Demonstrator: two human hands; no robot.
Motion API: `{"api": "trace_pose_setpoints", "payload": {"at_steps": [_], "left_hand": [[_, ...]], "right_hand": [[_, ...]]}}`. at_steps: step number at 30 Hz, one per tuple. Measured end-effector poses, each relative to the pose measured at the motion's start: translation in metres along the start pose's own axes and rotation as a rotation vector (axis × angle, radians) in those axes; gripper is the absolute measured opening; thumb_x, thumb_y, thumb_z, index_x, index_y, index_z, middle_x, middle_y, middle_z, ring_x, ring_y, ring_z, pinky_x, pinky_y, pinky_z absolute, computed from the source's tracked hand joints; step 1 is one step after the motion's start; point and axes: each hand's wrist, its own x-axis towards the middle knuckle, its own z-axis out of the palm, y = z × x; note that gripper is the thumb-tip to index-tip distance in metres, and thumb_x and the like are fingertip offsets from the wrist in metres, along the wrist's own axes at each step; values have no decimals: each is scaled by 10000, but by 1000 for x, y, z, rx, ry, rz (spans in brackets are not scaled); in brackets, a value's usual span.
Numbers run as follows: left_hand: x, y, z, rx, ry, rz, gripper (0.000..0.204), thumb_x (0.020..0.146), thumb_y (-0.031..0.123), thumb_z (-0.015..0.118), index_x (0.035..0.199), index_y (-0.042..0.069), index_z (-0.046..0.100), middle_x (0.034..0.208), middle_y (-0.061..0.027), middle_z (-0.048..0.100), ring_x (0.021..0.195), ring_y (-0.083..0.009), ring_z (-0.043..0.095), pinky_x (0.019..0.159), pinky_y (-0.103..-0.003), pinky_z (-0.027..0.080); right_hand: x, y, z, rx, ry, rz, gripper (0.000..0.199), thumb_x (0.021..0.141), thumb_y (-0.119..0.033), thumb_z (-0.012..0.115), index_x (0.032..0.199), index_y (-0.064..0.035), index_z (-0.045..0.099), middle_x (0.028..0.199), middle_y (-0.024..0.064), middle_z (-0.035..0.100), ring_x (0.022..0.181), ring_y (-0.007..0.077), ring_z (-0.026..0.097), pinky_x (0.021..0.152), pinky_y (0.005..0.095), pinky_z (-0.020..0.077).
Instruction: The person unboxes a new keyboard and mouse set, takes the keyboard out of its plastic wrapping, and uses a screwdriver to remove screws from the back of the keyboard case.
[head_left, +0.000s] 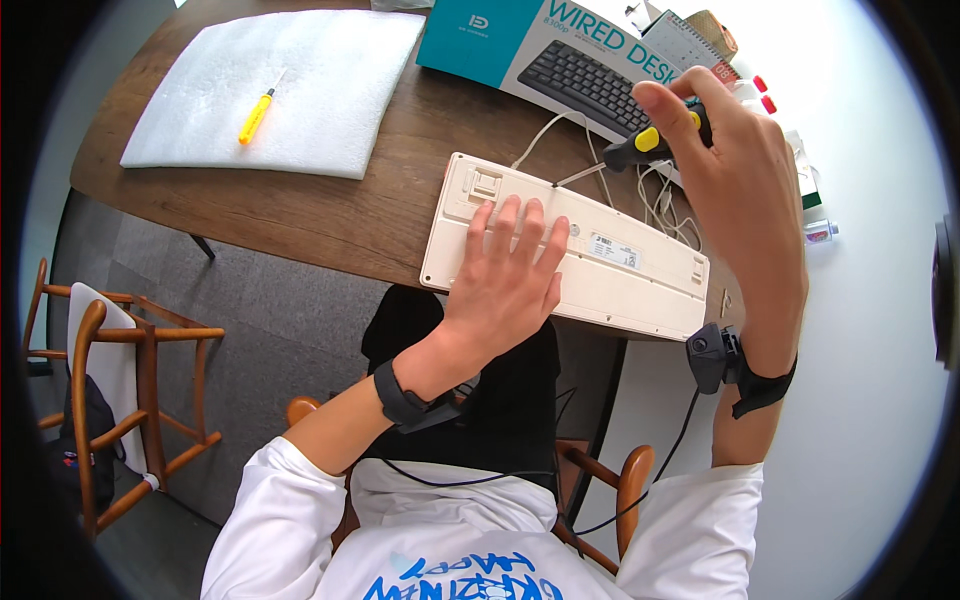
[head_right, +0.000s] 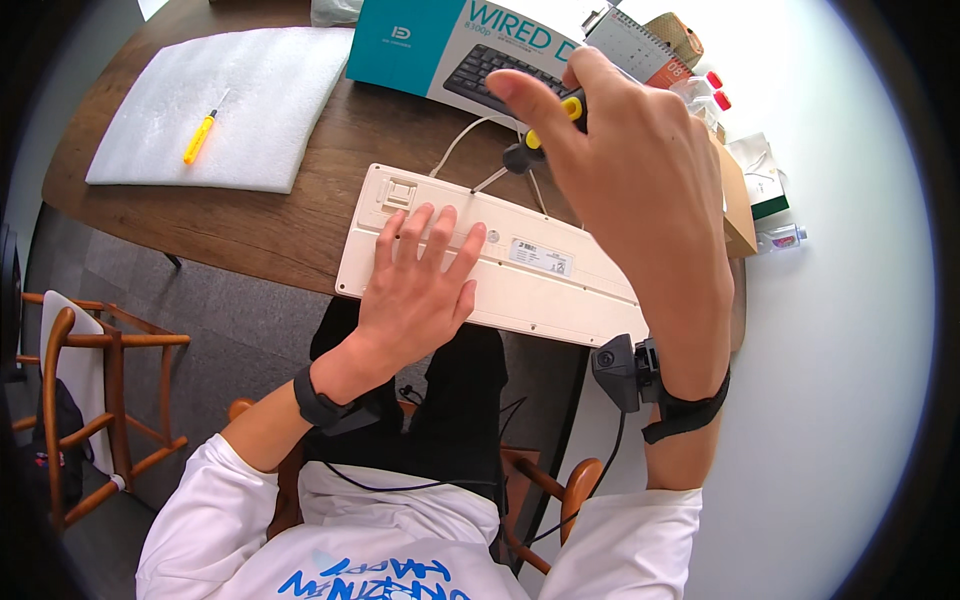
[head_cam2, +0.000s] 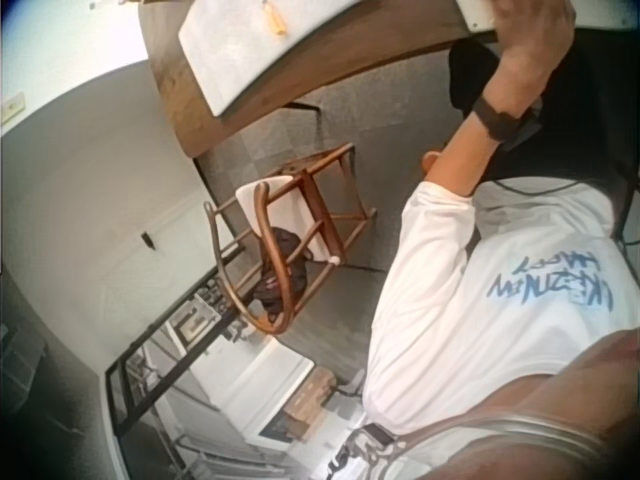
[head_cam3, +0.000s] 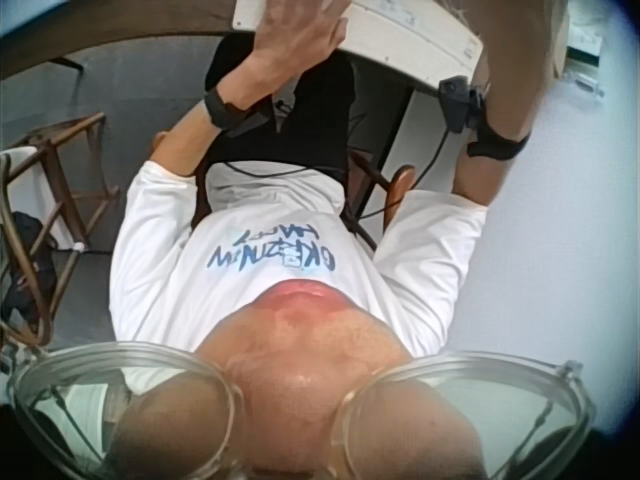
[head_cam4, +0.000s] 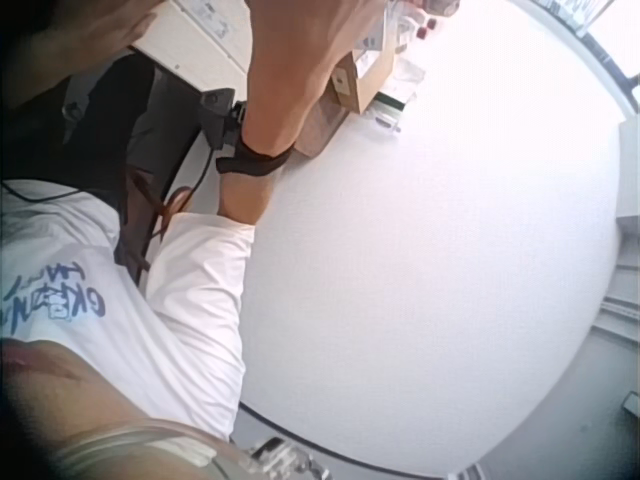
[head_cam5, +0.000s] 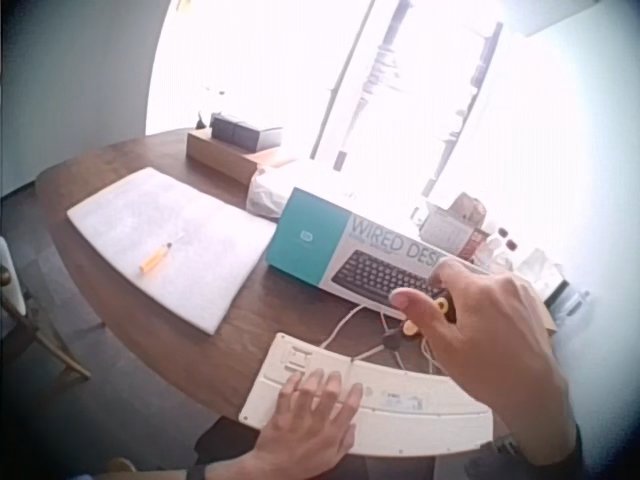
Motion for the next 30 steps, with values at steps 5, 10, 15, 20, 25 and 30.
{"api": "trace_pose_setpoints", "payload": {"at_steps": [5, 10, 15, 20, 25, 30], "left_hand": [[-2, -1, -3, 2, 4, 5, 525, 888, 308, 596, 1374, 121, 526, 1327, -143, 470, 1303, -330, 394, 1126, -525, 288], [-2, -1, -1, 2, 6, 11, 519, 899, 311, 588, 1377, 119, 523, 1329, -143, 464, 1303, -329, 390, 1126, -522, 287], [-3, 0, -3, 17, -2, 13, 514, 907, 313, 585, 1379, 121, 521, 1334, -143, 455, 1308, -326, 380, 1124, -517, 286], [0, 0, -4, 14, 1, 10, 511, 904, 309, 588, 1375, 121, 523, 1331, -141, 460, 1307, -323, 384, 1123, -515, 286], [-1, 1, -2, 6, 3, 17, 513, 900, 306, 590, 1373, 119, 524, 1332, -142, 462, 1305, -324, 388, 1125, -515, 283], [-1, 1, -2, 4, 4, 15, 513, 899, 305, 589, 1373, 118, 526, 1334, -143, 464, 1305, -324, 390, 1127, -515, 282]], "right_hand": [[-5, 12, 15, 15, 227, -173, 368, 941, -369, 653, 1060, -21, 671, 802, 136, 710, 603, 221, 672, 617, 351, 550], [-15, 7, 11, 191, 261, -238, 340, 904, -248, 678, 1147, -20, 614, 923, 142, 695, 707, 221, 683, 687, 348, 557], [-16, 8, 22, 303, 329, -266, 349, 929, -308, 637, 1134, -28, 602, 897, 154, 695, 704, 235, 693, 656, 349, 556], [-14, 13, 21, 1, 339, -159, 353, 948, -387, 635, 1048, -49, 619, 732, 134, 705, 597, 263, 700, 521, 349, 529], [-26, 19, 23, 54, 360, -175, 313, 926, -337, 687, 1050, -56, 629, 755, 144, 714, 612, 246, 706, 530, 330, 533], [-35, 28, 27, 243, 421, -145, 260, 908, -229, 722, 1081, -55, 638, 879, 130, 702, 714, 175, 682, 607, 290, 535]]}}
